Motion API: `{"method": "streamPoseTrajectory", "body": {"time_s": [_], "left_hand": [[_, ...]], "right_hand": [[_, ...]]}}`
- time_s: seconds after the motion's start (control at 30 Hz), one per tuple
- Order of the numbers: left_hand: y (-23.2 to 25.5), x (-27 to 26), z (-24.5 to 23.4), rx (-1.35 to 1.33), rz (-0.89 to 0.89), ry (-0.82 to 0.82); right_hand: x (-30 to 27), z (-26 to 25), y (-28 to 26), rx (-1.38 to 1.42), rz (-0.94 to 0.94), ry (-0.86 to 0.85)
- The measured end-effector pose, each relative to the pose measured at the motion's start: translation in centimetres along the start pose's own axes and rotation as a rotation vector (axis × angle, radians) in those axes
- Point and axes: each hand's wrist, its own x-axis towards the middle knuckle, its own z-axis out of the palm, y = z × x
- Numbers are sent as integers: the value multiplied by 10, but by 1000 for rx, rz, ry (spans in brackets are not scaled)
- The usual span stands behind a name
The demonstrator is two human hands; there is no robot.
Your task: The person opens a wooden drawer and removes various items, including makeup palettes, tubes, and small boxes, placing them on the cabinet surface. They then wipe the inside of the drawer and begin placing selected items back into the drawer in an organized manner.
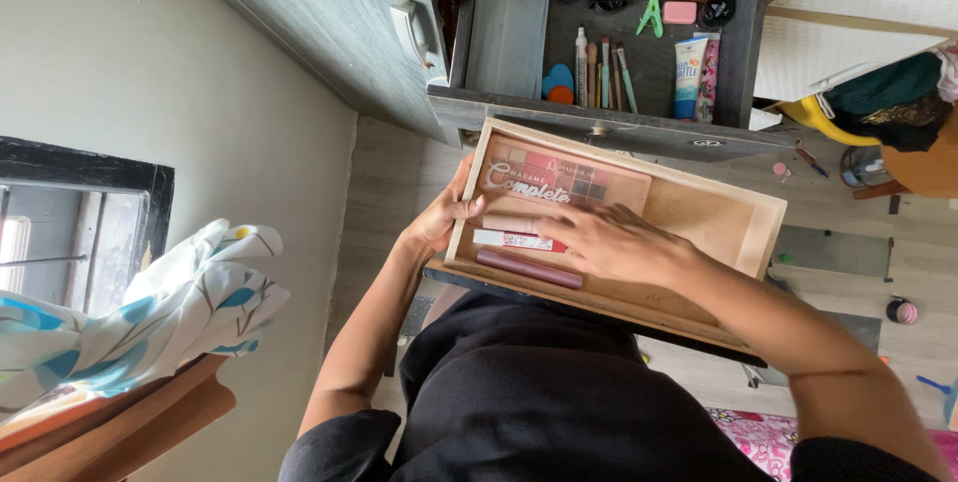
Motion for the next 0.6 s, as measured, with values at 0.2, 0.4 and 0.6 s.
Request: {"method": "streamPoseTrajectory", "body": {"time_s": [0.2,0.4,0.6], "left_hand": [[0,2,-3,14,-14,16],[3,1,2,-36,-37,-4],[1,0,2,-52,-56,19]], "right_hand": [[-17,21,-7,-17,-82,-58],[-4,32,-2,36,-225,110],[-2,19,5,179,-18,258]]}}
